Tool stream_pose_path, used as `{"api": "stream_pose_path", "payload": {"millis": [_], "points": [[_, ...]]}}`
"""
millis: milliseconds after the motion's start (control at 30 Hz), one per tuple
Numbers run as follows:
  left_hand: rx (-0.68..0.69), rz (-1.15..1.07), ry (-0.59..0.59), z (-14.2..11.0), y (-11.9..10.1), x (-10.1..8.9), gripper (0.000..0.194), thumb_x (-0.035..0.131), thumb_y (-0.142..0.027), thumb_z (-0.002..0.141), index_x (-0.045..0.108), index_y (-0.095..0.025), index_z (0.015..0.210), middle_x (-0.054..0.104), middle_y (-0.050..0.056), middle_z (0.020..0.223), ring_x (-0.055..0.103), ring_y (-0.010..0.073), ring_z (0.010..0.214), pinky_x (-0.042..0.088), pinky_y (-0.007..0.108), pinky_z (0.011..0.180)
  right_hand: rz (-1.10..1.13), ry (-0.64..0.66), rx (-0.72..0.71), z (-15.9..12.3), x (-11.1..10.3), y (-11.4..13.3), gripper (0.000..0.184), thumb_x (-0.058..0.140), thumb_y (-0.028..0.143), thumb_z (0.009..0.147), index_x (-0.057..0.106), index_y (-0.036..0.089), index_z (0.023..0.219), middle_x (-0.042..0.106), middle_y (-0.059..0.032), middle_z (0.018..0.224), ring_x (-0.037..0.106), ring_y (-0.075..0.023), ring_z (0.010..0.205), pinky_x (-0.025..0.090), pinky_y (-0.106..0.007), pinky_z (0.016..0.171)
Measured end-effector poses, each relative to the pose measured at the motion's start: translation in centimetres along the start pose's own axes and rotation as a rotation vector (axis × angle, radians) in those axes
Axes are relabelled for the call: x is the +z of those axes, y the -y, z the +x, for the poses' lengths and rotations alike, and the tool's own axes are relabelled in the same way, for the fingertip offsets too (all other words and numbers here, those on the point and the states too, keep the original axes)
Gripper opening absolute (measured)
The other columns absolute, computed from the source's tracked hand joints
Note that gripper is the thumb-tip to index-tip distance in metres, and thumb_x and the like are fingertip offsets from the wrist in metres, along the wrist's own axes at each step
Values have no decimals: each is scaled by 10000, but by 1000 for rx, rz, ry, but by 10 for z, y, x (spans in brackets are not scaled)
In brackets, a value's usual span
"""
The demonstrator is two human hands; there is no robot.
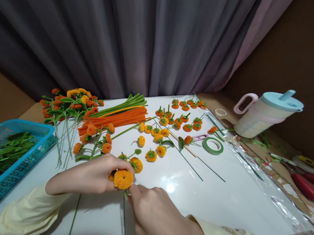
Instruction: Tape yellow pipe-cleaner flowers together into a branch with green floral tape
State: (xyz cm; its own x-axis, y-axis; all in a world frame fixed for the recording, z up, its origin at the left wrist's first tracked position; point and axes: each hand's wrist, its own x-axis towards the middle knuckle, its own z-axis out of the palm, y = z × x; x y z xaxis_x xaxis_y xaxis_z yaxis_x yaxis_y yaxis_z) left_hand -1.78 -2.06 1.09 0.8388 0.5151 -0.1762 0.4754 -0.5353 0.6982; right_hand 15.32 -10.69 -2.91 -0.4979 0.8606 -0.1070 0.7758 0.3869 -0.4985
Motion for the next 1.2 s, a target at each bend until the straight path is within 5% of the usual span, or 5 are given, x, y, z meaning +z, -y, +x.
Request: {"api": "stream_pose_path", "payload": {"millis": [567,867,1067,1200], "points": [[-13,-113,36,-2,-2,-5,51,579,-132,704,585,-150,751,524,-45,647,463,90,596,342,145,524,452,-49,-46,-1,-5,-6,173,386,180,901,471,179,751,469,17,636,373,-111,529,280,-229,512],[-16,-135,55,-1,1,-5,138,522,-56,643,589,-149,719,521,-51,623,461,86,583,335,144,511,920,162,62,12,-5,-18,228,450,349,879,480,167,746,394,61,518,327,-88,455,254,-207,449],[71,-49,42,-3,3,-6,247,459,18,588,600,-152,699,488,-59,569,424,74,533,315,150,496,752,119,-116,12,-9,-23,240,469,348,891,470,171,730,413,54,549,347,-91,487,246,-216,477],[178,-89,77,-2,6,-7,294,451,45,597,619,-151,738,527,-47,585,444,78,539,339,154,518,958,268,-147,18,-13,-25,331,482,464,882,457,175,721,398,67,515,337,-77,444,263,-205,452]]}}
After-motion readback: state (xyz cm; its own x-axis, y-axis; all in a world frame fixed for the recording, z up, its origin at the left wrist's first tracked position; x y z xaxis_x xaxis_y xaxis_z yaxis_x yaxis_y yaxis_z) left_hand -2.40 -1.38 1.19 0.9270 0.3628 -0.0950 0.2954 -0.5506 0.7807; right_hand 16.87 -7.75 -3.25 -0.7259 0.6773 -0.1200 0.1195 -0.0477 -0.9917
